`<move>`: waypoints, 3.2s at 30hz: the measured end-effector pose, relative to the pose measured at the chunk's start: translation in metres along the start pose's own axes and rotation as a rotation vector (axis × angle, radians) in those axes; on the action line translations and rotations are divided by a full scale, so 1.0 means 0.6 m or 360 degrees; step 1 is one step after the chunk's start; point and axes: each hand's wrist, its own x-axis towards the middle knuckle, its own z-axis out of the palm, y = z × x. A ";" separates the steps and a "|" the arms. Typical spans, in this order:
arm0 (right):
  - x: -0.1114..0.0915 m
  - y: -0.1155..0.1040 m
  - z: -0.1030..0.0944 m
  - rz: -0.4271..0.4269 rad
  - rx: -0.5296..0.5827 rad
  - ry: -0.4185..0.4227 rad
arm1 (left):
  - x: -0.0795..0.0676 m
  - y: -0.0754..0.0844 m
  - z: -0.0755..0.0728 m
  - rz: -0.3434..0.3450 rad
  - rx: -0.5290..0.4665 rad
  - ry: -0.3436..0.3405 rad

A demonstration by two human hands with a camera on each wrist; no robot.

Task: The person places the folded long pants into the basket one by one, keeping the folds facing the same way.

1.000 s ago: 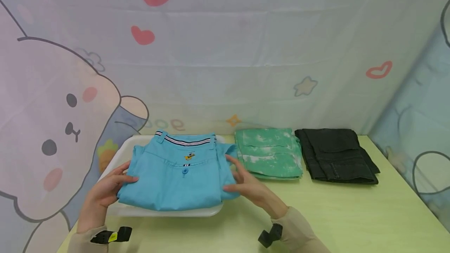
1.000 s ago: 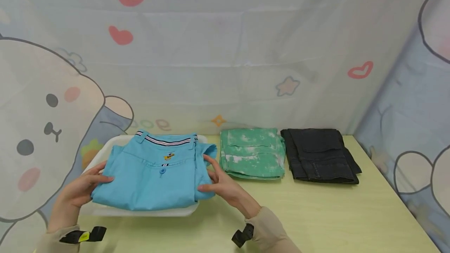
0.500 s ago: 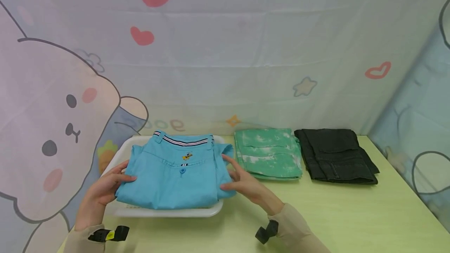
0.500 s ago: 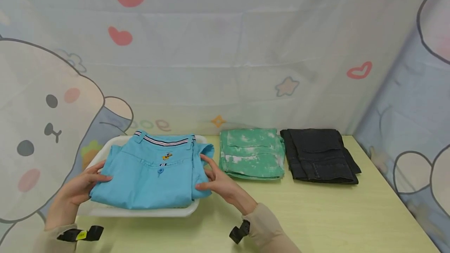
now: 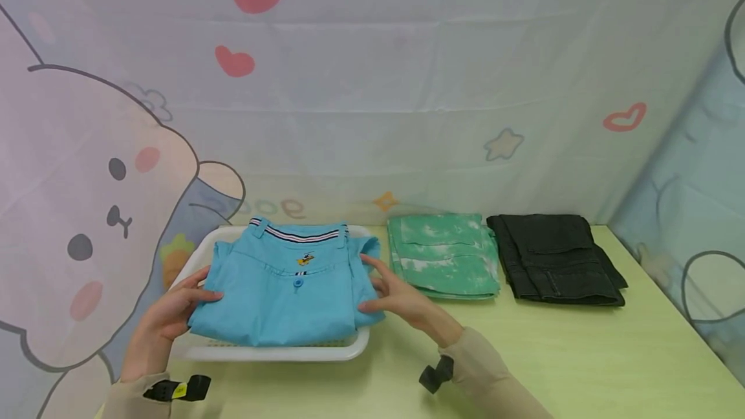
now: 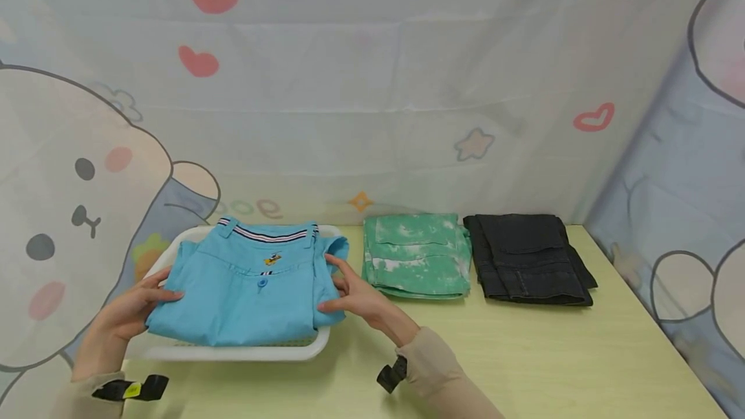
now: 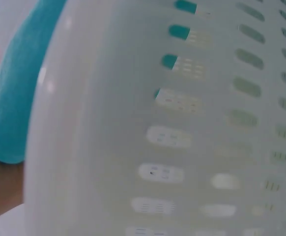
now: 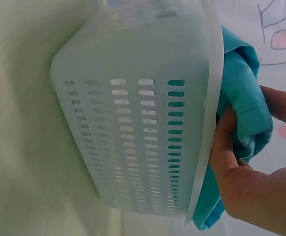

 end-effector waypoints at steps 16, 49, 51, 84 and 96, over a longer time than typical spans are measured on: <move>0.016 -0.008 0.007 0.0020 -0.0064 -0.0023 | -0.005 0.000 -0.014 -0.0020 -0.0004 0.0037; 0.051 -0.029 0.042 0.0120 -0.0221 -0.0026 | 0.001 -0.017 -0.043 -0.0186 0.0369 0.0255; 0.053 -0.029 0.043 0.0127 -0.0228 -0.0019 | 0.001 -0.019 -0.045 -0.0188 0.0373 0.0251; 0.072 -0.038 0.054 0.0211 -0.0686 -0.0069 | 0.009 -0.034 -0.045 -0.0283 0.0489 0.0354; 0.075 -0.034 0.065 0.0167 -0.1082 -0.0045 | 0.012 -0.034 -0.044 -0.0299 0.0532 0.0361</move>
